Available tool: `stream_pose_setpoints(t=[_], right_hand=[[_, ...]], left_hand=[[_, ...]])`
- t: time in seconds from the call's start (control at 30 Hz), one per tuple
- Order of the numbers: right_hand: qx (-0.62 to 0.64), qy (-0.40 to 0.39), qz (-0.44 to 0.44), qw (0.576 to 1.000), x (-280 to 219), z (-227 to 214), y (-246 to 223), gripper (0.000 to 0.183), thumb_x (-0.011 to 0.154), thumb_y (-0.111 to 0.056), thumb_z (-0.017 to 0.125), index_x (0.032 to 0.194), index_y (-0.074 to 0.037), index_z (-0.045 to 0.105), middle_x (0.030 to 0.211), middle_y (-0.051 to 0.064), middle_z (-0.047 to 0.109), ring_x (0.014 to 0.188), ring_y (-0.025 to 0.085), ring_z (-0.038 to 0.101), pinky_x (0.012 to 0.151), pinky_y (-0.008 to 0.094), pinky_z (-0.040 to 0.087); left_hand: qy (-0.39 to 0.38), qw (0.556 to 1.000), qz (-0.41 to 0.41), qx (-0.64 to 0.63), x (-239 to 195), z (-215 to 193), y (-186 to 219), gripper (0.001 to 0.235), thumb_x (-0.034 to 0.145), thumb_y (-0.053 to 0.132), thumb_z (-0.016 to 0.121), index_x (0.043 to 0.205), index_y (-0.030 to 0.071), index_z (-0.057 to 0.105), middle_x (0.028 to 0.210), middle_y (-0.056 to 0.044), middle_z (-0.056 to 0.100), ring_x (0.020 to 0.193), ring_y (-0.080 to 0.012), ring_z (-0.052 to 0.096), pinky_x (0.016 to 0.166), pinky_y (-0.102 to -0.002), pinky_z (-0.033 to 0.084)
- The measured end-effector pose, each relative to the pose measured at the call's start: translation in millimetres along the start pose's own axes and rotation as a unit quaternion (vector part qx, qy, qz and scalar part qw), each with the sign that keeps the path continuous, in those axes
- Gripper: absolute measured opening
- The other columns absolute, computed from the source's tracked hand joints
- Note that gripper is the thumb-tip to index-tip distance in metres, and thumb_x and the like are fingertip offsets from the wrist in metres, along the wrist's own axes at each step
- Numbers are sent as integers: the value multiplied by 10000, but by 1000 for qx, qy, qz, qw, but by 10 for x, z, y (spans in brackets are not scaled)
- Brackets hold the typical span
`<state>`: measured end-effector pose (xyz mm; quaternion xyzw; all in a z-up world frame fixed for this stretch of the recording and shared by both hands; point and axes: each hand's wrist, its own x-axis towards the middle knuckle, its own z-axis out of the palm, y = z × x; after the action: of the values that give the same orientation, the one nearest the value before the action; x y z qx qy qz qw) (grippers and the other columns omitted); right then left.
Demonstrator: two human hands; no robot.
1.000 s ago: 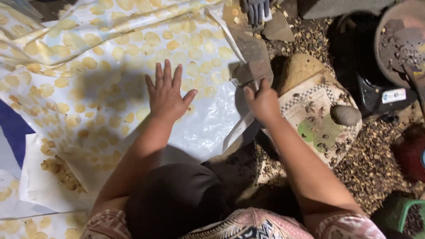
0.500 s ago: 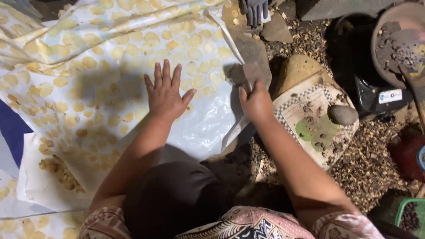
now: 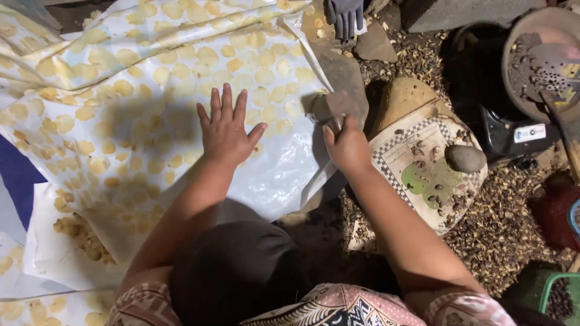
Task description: The person sits on the floor and uses a stone pestle to crush coffee beans on a patterned cloth. They then use a small shovel to transfer the crushed beans onto a white cloth and stir the contents of a metal pan on a portable gas stove.
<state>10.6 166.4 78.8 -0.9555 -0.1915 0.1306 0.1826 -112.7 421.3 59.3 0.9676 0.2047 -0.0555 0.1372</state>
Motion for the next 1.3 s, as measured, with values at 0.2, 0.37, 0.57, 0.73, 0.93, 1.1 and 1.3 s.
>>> stream_pose_setpoints(t=[0.2, 0.37, 0.57, 0.73, 0.93, 1.1, 1.3], right_hand=[[-48, -23, -13, 998, -354, 94, -211, 509, 986, -544, 559, 1214, -95, 485, 840, 273, 713, 847, 491, 726, 747, 597, 576], [-34, -99, -48, 993, -538, 420, -192, 492, 988, -580, 493, 1203, -139, 449, 889, 240, 721, 858, 472, 734, 747, 574, 587], [-151, -235, -163, 946, -431, -605, 83, 480, 963, -545, 566, 1208, -133, 536, 1120, 163, 699, 1051, 401, 702, 884, 552, 565], [-323, 106, -375, 862, -430, -1775, 1240, 215, 912, -383, 672, 836, -185, 706, 762, 52, 702, 803, 260, 719, 744, 388, 563], [-324, 6, 171, 930, -404, -2857, 2810, 290, 1000, -148, 503, 1127, 35, 689, 1168, 209, 574, 1000, 324, 568, 934, 429, 458], [268, 80, 294, 914, -139, -2501, 4272, 315, 1032, -166, 597, 1097, 128, 690, 798, 184, 673, 549, 261, 565, 505, 365, 474], [3, 217, 185, 958, -546, -2666, 3662, 494, 951, 47, 562, 1440, 120, 561, 1089, 360, 715, 620, 364, 728, 594, 391, 629]], left_hand=[[71, 997, 4, 16, 296, 111, -49, 860, 979, 682, 465, 1637, 145, 328, 1684, -240, 245, 1560, -427, 172, 1155, -740, 170], [79, 996, 4, 34, 558, 265, -175, 869, 960, 705, 478, 1627, 180, 293, 1671, -219, 218, 1539, -426, 171, 1143, -745, 159], [0, 998, 44, 34, 360, 118, -335, 973, 889, 694, 537, 1644, 157, 242, 1697, -210, 200, 1549, -401, 232, 1170, -689, 221], [-61, 992, 48, -95, -459, -86, -402, 959, 854, 517, 677, 1627, 96, 298, 1693, -309, 147, 1541, -438, 247, 1194, -588, 345], [-134, 972, -10, -194, -1081, -941, -250, 801, 806, 308, 718, 1543, 175, 435, 1672, -154, 335, 1653, -259, 147, 1134, -500, 385], [147, 967, 199, 67, -1248, -1477, 593, 953, 661, 528, 741, 1465, 49, 564, 1562, -421, 463, 1445, -522, 501, 1064, -567, 494], [-79, 858, 507, -4, -1427, -1123, 2401, 826, 990, 676, 494, 1560, 85, 405, 1594, -222, 412, 1537, -409, 244, 1171, -588, 223]])
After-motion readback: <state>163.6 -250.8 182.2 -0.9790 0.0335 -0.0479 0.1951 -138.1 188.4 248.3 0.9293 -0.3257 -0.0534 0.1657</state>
